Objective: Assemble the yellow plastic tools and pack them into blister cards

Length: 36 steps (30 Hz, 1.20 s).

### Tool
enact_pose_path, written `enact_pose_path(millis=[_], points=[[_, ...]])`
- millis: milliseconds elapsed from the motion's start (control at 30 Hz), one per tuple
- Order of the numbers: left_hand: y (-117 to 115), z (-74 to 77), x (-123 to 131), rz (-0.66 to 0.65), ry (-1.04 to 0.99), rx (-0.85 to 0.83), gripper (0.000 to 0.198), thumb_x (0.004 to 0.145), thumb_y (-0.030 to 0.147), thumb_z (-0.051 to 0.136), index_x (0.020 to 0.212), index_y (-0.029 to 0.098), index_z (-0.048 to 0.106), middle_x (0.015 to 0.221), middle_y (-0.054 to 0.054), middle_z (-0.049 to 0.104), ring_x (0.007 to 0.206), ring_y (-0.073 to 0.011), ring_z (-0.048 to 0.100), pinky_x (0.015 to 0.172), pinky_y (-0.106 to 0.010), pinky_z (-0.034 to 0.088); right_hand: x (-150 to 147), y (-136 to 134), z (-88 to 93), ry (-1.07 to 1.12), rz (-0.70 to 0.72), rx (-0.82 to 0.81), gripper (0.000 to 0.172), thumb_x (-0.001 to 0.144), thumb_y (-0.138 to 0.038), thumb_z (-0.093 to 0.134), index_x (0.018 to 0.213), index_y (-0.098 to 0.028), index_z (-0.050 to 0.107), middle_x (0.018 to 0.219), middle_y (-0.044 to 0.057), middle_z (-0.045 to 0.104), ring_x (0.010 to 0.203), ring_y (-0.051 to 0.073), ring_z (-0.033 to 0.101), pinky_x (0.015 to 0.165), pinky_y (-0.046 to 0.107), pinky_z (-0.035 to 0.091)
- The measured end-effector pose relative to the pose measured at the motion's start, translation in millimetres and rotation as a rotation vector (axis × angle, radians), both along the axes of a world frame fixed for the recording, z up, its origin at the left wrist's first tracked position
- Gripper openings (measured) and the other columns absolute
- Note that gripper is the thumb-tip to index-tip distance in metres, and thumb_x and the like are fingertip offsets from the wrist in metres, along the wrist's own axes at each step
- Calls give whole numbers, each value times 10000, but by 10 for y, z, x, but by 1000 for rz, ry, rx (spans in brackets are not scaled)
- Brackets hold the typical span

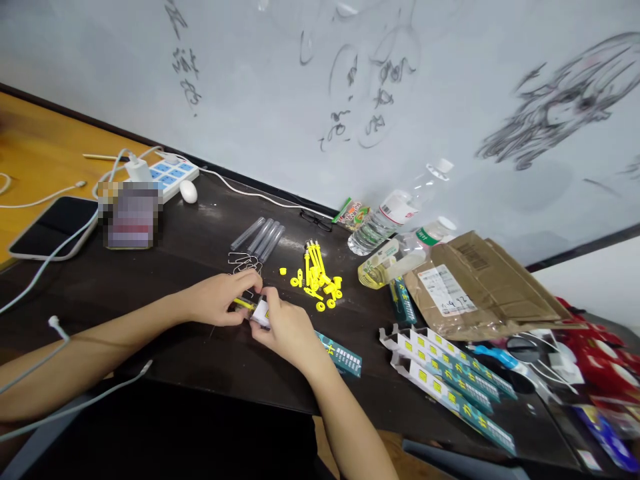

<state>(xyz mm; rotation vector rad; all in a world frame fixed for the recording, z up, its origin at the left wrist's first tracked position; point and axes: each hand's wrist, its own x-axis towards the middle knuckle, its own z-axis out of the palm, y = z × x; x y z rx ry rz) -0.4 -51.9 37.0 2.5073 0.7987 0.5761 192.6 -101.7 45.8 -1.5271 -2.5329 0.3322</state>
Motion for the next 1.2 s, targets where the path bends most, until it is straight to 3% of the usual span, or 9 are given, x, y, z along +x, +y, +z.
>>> enact_pose_path(millis=[200,400,500,567,800,867,967,1067,1200], points=[[98,84,-127,139,-88,-17,356,760,209,504,1115,212,485,1085,-21,595,739,-138,594,656,-249,414,106,39,58,170,-88,-45,347,786,-348,560,1064,-215,399,869,26,642,687,193,632,613,271,430],[164,28,-122,346,-361,-208,249,870,388,478,1024,196,516,661,35,569,590,-126,557,600,-248,412,234,106,83,506,-142,-44,280,796,-340,539,992,-225,376,859,4,625,687,153,576,658,267,440],[194,-25,-76,312,-559,-378,246,870,421,493,943,186,497,558,75,444,452,-80,438,502,-215,366,228,106,83,566,-142,-45,294,795,-326,539,1008,-225,362,885,11,631,710,152,577,675,268,444],[202,-56,-51,292,-612,-371,237,856,412,524,897,179,511,571,74,415,464,-69,389,497,-207,337,208,91,80,540,-151,-47,304,788,-325,546,1016,-227,370,874,7,628,706,155,578,672,270,444],[97,-119,26,134,-357,-197,225,805,362,622,942,184,601,586,80,308,523,-73,322,530,-205,281,137,37,82,437,-111,-112,447,797,-316,554,1189,-231,357,891,9,613,706,165,598,679,281,454],[65,-119,52,137,-373,-196,269,799,344,631,1007,186,569,610,80,338,539,-75,359,546,-203,312,133,36,92,425,-64,-110,505,814,-303,542,1269,-242,331,964,28,616,749,168,612,702,283,456],[47,-97,67,149,-433,-275,214,824,340,591,944,170,541,685,50,459,579,-82,443,561,-203,366,140,45,99,388,-13,-76,414,838,-294,513,1237,-250,411,1001,37,615,812,175,615,735,285,454],[52,-66,54,134,-452,-311,185,853,344,544,861,160,564,770,7,551,555,-73,448,524,-196,366,146,52,86,393,-57,-57,353,825,-308,522,1159,-230,439,877,16,610,737,170,598,688,276,454],[53,-59,42,121,-489,-207,184,858,312,547,886,160,648,846,-26,597,511,-52,391,494,-192,337,131,45,58,431,-102,-77,361,790,-312,552,1108,-221,408,791,-12,588,657,156,574,648,265,447]])
